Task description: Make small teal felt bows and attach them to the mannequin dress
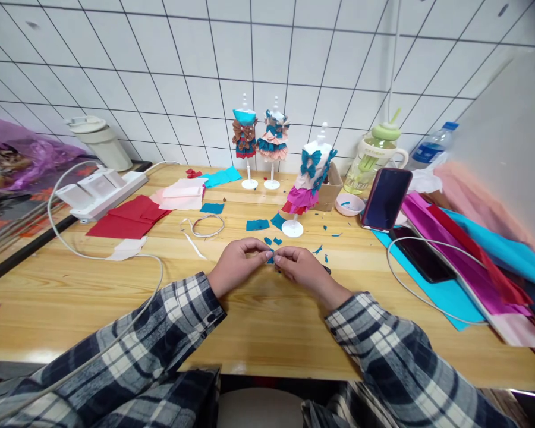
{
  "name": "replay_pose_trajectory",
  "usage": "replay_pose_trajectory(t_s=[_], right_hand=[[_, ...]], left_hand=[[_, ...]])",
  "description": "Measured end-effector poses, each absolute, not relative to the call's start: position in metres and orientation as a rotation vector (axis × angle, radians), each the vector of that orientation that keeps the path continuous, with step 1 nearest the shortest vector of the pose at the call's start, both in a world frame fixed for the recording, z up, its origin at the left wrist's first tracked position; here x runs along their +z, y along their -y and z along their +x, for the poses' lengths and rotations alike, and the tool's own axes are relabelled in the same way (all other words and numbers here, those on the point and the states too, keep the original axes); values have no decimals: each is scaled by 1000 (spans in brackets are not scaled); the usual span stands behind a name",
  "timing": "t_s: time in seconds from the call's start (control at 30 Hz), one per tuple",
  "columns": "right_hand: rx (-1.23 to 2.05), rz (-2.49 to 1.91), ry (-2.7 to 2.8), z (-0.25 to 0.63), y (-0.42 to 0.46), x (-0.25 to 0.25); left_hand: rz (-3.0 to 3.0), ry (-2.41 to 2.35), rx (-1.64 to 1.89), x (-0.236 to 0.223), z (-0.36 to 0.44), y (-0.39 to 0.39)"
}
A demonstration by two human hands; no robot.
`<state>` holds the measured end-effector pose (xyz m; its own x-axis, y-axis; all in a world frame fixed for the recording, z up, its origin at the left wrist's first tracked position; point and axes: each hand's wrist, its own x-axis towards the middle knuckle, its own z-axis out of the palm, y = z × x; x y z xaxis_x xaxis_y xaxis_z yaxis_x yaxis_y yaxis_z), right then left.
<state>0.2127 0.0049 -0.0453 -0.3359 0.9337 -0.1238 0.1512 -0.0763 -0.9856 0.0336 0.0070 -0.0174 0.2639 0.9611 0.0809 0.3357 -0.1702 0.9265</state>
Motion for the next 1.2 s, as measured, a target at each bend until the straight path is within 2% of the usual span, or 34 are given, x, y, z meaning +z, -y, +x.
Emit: replay_pose_trajectory(t_s=[0.2,0.67,0.87,1.07,1.2], right_hand=[[1156,-1308,1507,211,0,-33],[1259,-1224,1420,211,-1,-38],[1200,-1260,1466,210,-3,-41],[1467,-1194,1255,209,-3,-42],[1509,-1189,1262,207,-2,-41]], left_hand=[[1798,-1262,855,-15,32,-6],[1668,-1243,879,-15,34,-5],[1726,-1246,868,-17,33,-5],[1711,-1271,909,-19,35,-6],[1719,-1267,874,-20,35,-5]])
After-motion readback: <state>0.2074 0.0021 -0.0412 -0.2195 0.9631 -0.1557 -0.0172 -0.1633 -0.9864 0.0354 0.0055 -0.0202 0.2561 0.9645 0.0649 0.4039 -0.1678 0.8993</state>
